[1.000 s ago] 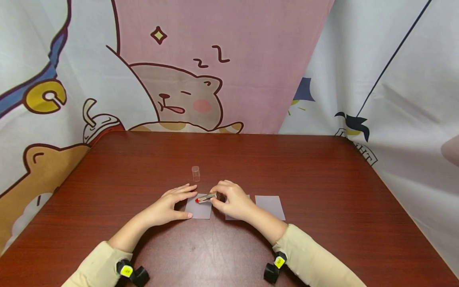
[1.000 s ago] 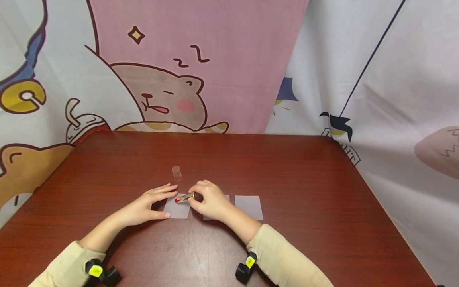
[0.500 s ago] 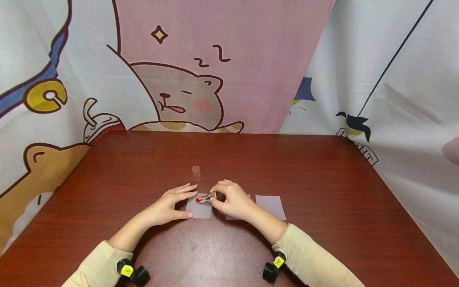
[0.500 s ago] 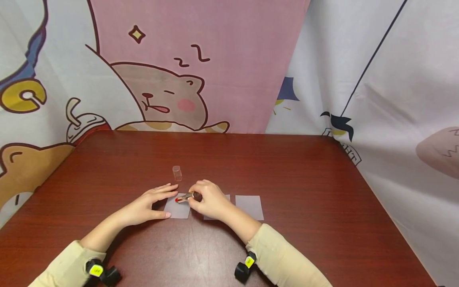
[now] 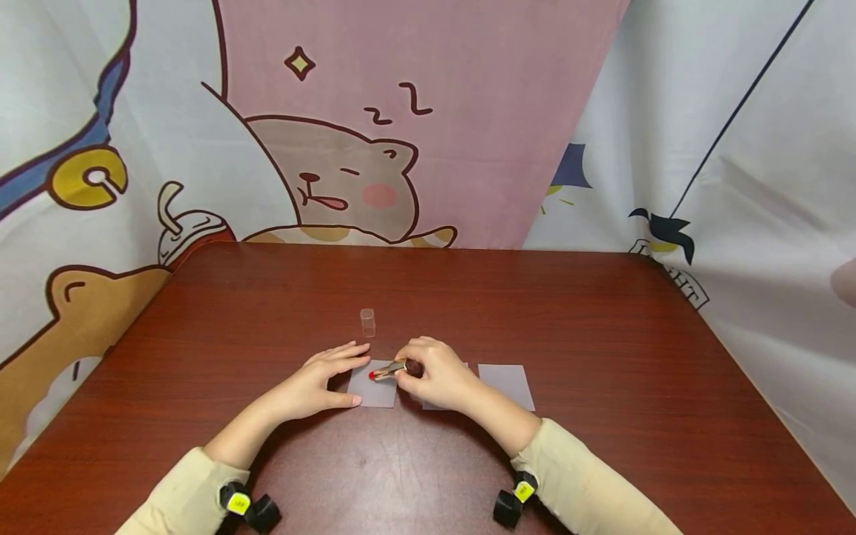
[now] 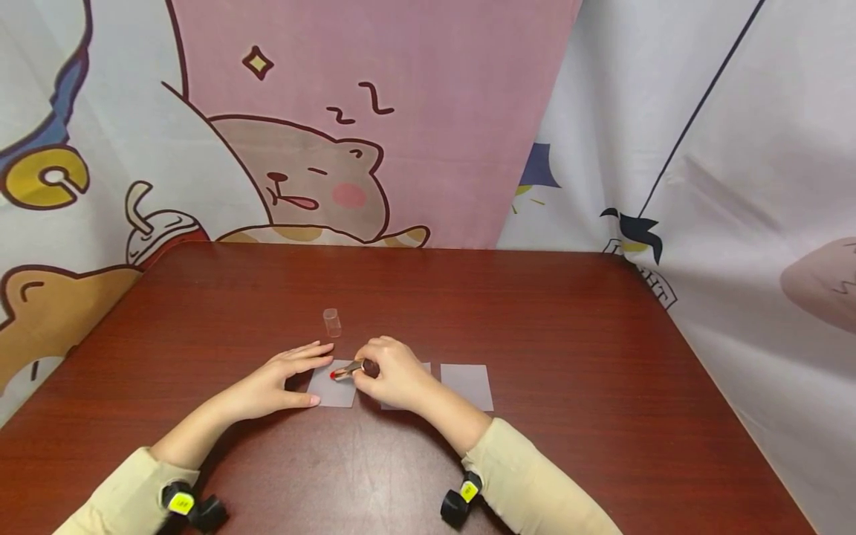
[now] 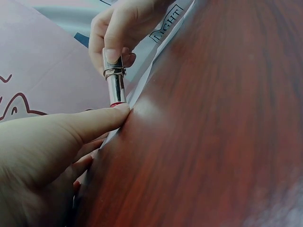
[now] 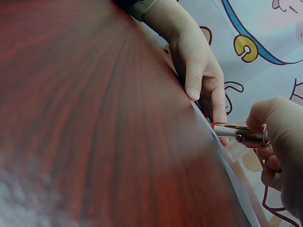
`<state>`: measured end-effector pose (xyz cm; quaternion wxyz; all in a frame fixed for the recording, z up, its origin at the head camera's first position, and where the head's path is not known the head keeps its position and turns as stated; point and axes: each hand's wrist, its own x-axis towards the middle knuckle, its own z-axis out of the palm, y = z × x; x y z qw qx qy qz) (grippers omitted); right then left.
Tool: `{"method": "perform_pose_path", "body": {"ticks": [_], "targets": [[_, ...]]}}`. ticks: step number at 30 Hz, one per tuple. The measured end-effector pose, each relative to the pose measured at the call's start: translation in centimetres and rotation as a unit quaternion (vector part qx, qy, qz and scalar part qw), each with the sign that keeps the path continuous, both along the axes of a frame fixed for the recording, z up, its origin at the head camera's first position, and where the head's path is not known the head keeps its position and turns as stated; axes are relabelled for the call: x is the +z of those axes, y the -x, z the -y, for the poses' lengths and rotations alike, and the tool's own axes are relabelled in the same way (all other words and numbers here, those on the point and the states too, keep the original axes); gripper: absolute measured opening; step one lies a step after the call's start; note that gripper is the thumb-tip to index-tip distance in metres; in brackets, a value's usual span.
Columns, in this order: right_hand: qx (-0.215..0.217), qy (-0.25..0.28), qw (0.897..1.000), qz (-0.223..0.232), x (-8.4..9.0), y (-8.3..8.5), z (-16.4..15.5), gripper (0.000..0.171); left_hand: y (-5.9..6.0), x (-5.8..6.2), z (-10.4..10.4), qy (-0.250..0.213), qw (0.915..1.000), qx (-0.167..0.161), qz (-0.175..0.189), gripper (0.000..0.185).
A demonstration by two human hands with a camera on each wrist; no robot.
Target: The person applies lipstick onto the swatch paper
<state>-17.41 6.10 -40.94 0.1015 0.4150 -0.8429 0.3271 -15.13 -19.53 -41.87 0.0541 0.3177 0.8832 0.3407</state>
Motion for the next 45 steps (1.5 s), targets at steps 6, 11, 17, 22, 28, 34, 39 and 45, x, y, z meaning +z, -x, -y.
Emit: {"method": "perform_pose_path", "body": {"ticks": [6,11,17,22,28,34,39,45], "targets": [[0.005,0.003,1.0,-0.01,0.2,-0.3,-0.3,0.008,0.0,0.0,0.0,-0.002,1.0,-0.001,0.003,0.063],[0.004,-0.008,1.0,-0.006,0.3,-0.5,-0.6,0.008,0.0,-0.1,-0.1,0.002,1.0,0.001,0.001,0.064],[0.006,-0.017,1.0,0.002,0.4,-0.8,-0.9,0.007,0.0,-0.2,-0.1,0.007,1.0,0.003,0.001,0.065],[0.008,-0.016,1.0,0.012,0.3,-1.0,-1.2,0.008,0.0,-0.1,-0.1,0.007,1.0,0.003,-0.001,0.065],[0.008,-0.017,1.0,0.017,0.2,-1.1,-1.4,0.008,0.0,-0.1,-0.1,0.008,1.0,0.004,-0.003,0.065],[0.008,-0.014,1.0,0.017,0.3,-1.2,-1.5,0.009,0.0,0.0,-0.1,0.009,0.9999,0.004,-0.004,0.064],[0.008,0.006,1.0,0.023,0.0,-1.1,-1.8,0.009,0.0,0.0,-0.1,0.009,0.9999,0.007,0.001,0.064],[-0.003,0.033,0.998,0.051,-0.1,-1.0,-2.1,0.011,0.1,-0.3,-0.1,0.007,0.9999,0.009,0.0,0.065]]}}
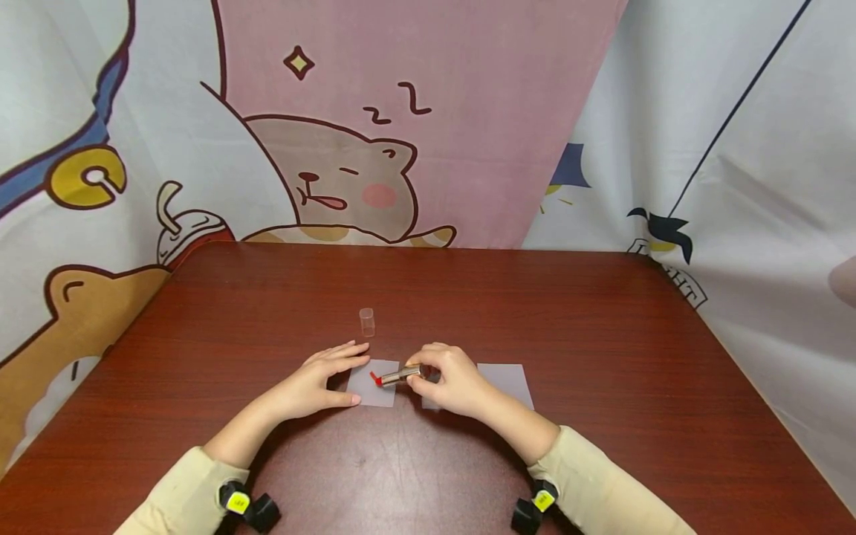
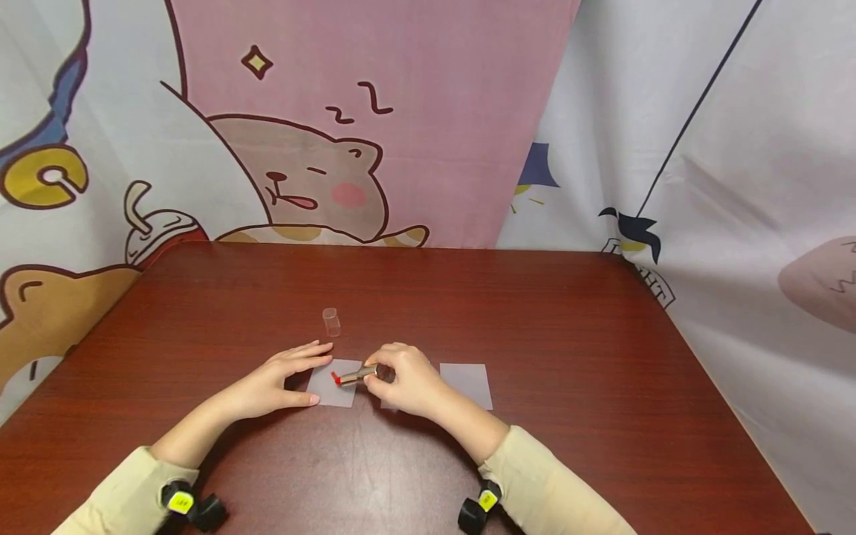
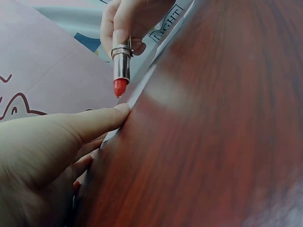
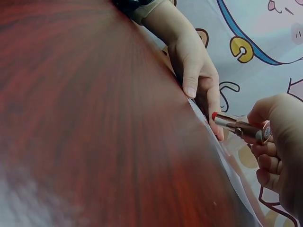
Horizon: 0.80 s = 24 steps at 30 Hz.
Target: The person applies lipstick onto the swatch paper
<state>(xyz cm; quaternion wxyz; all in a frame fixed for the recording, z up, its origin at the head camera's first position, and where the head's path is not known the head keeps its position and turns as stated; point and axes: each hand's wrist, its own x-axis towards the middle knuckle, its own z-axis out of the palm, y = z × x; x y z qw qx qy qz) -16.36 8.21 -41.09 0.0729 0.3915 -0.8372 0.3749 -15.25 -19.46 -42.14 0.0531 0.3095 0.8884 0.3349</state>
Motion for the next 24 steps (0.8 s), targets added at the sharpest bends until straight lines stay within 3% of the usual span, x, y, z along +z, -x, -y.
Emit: {"method": "perform_pose_path", "body": {"ticks": [9,24], "targets": [[-0.012,0.056,0.997,0.046,0.28,-0.08,-0.41,0.013,-0.08,0.16,-0.01,-0.002,1.0,-0.004,-0.003,0.064],[-0.005,0.118,0.993,0.022,0.36,-0.15,-0.84,0.017,-0.21,0.42,-0.14,-0.001,1.0,-0.003,-0.005,0.063]]}}
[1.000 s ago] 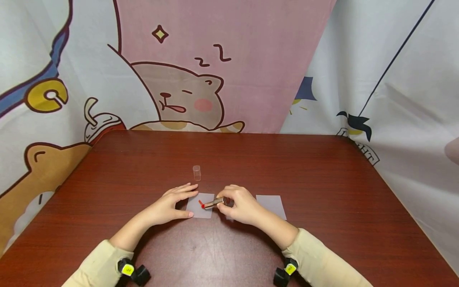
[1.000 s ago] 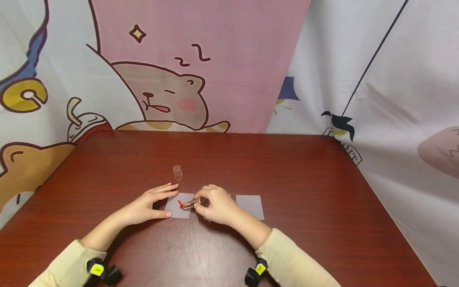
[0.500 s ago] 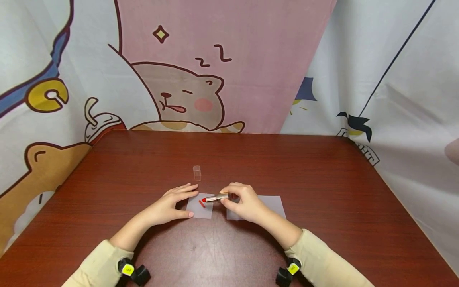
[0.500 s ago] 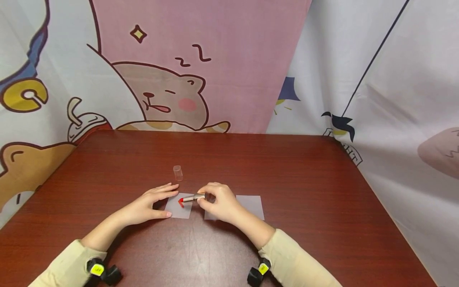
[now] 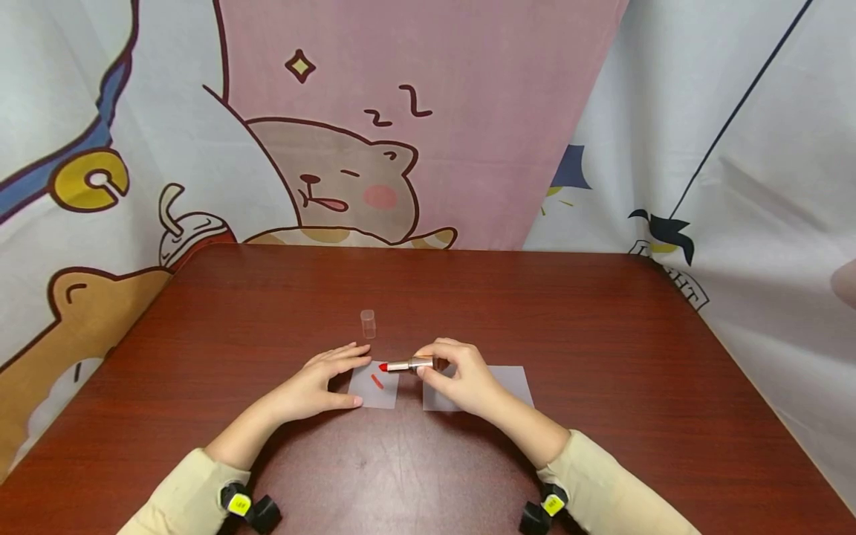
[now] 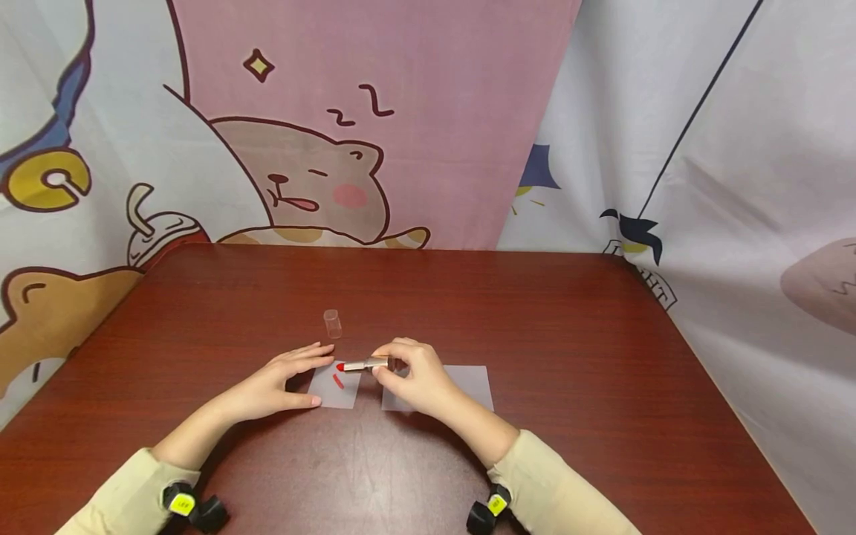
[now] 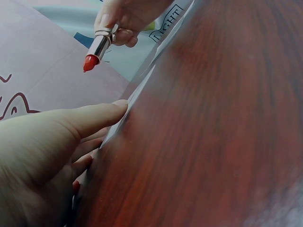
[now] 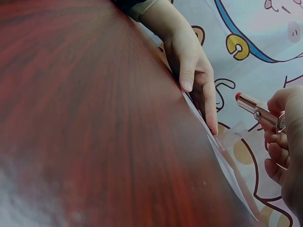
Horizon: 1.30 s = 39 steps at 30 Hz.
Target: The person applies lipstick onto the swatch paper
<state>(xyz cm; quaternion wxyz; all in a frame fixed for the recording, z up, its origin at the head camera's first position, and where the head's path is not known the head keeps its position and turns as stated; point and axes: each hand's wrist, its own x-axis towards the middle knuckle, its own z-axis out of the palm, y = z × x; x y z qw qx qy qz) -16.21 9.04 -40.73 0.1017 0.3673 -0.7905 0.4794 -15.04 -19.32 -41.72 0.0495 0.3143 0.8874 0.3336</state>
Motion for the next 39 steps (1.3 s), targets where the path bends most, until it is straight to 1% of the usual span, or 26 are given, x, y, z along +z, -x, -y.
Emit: {"method": "perform_pose_path", "body": {"ticks": [2,6,9,12,17,21,25,30,33,39], "targets": [[-0.001,0.005,1.0,-0.004,0.4,-0.2,0.0,0.017,0.0,0.0,0.0,0.0,1.0,0.0,0.001,0.064],[0.002,0.015,1.0,-0.006,2.3,-1.3,-0.1,0.016,0.0,0.1,-0.1,-0.001,1.0,-0.002,-0.002,0.064],[-0.002,0.018,1.0,0.004,3.6,-2.0,-0.2,0.016,0.0,0.2,-0.1,-0.011,0.9999,-0.002,-0.003,0.065],[-0.007,0.019,1.0,0.015,4.2,-2.2,-0.3,0.016,0.0,0.2,-0.1,-0.026,0.9997,0.002,-0.001,0.067],[-0.008,0.025,1.0,0.014,4.3,-2.2,-0.4,0.017,0.0,0.3,-0.2,-0.036,0.9992,0.015,-0.001,0.07],[-0.009,0.039,0.999,0.007,4.3,-2.2,-0.8,0.018,-0.1,0.6,-0.5,-0.046,0.9986,0.024,-0.013,0.07],[-0.016,0.047,0.999,0.002,4.3,-2.3,-1.4,0.018,-0.2,0.8,-1.1,-0.059,0.9974,0.025,-0.033,0.067],[-0.021,0.048,0.999,0.01,4.4,-2.3,-2.2,0.018,-0.3,1.2,-1.8,-0.075,0.9962,0.029,-0.033,0.066],[-0.029,0.042,0.999,0.001,4.5,-2.3,-2.6,0.019,-0.2,1.1,-2.2,-0.082,0.9956,0.024,-0.038,0.066],[-0.042,0.034,0.998,-0.026,4.5,-2.3,-3.4,0.018,0.0,1.0,-3.2,-0.084,0.9944,0.01,-0.064,0.065]]}}
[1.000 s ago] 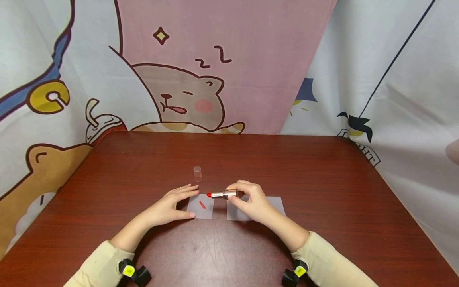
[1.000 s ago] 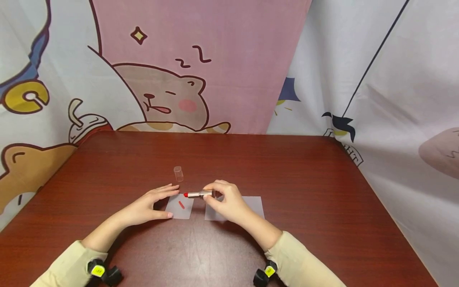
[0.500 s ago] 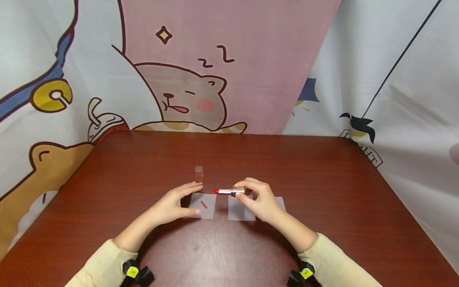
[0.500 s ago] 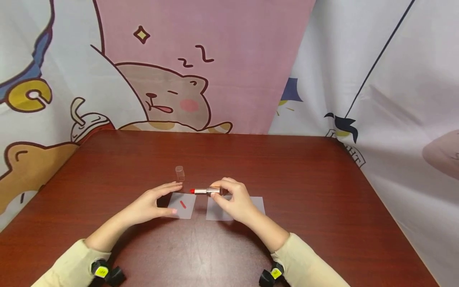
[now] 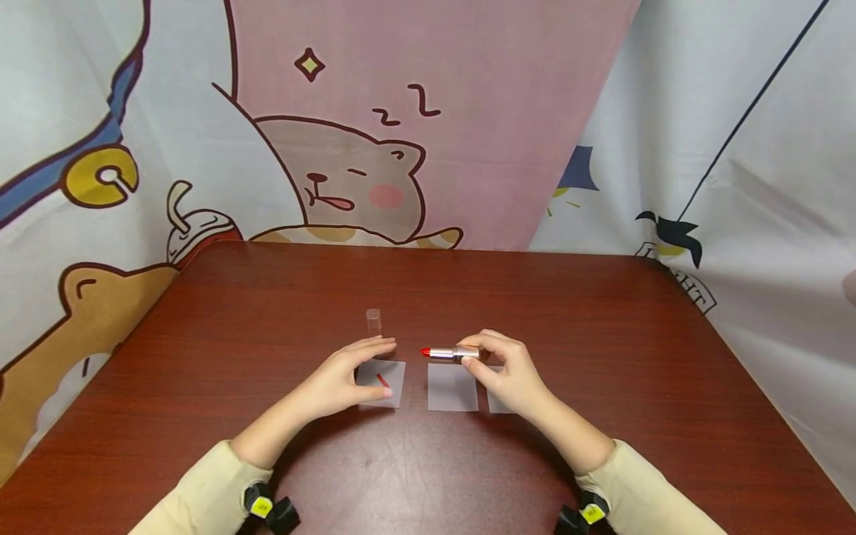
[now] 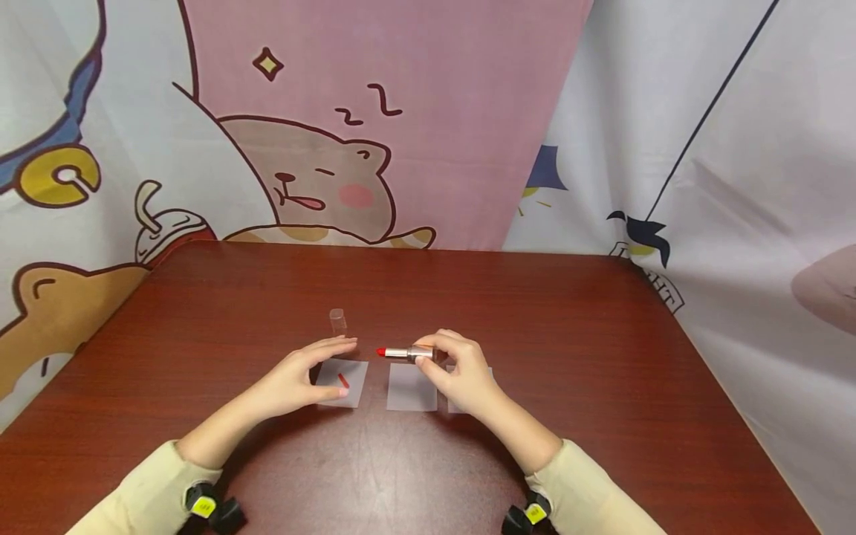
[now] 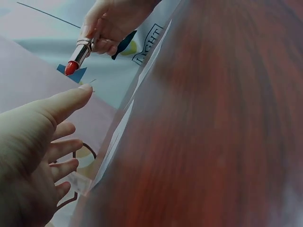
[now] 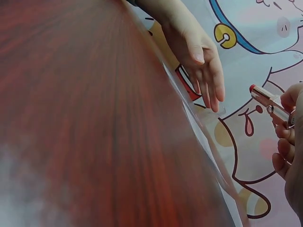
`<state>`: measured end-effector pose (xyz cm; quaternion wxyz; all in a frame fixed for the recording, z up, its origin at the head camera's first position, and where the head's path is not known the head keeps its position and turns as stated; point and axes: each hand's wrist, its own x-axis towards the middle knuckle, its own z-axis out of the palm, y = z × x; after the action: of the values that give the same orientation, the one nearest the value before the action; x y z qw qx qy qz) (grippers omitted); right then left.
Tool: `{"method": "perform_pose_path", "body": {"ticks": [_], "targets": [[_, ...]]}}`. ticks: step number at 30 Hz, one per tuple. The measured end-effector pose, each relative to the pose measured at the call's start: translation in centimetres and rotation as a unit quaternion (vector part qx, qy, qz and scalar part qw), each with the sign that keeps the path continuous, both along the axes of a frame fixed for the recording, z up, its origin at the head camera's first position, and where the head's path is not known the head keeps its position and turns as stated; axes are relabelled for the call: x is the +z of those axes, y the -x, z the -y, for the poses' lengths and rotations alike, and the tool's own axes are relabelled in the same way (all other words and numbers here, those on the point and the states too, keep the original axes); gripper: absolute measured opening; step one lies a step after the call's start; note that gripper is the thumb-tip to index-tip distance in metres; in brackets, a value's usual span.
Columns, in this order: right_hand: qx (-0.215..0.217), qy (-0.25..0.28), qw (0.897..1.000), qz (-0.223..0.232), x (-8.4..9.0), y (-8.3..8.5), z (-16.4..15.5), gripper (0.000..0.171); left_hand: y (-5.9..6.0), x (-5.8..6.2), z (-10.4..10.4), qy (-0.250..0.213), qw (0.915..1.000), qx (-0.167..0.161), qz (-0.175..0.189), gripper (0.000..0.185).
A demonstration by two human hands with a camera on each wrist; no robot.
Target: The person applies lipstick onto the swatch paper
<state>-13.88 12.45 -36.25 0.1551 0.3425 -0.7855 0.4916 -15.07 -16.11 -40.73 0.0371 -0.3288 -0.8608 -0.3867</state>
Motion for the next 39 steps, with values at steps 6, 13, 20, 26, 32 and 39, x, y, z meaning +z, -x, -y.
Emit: {"method": "perform_pose_path", "body": {"ticks": [6,13,20,26,32,39], "targets": [[-0.001,0.008,1.0,-0.001,0.0,-0.1,-0.9,0.02,0.4,0.3,-1.3,0.006,0.9998,-0.013,0.013,0.068],[-0.02,0.002,1.0,0.001,-0.3,-0.2,-2.0,0.019,0.9,0.4,-2.7,0.019,0.9992,-0.029,0.022,0.071],[-0.023,0.001,1.0,0.003,-0.6,-0.2,-3.2,0.02,1.1,0.4,-4.2,0.022,0.9979,-0.051,0.034,0.071],[-0.02,0.005,1.0,-0.004,-0.9,-0.3,-4.1,0.021,1.3,0.5,-5.5,0.049,0.9949,-0.07,0.054,0.072],[-0.022,-0.008,1.0,-0.011,-1.0,-0.5,-4.7,0.022,1.8,0.5,-6.3,0.074,0.9915,-0.08,0.072,0.074],[-0.03,-0.025,0.999,-0.009,-1.3,-0.5,-5.0,0.022,2.2,0.7,-6.9,0.097,0.9878,-0.095,0.076,0.074]]}}
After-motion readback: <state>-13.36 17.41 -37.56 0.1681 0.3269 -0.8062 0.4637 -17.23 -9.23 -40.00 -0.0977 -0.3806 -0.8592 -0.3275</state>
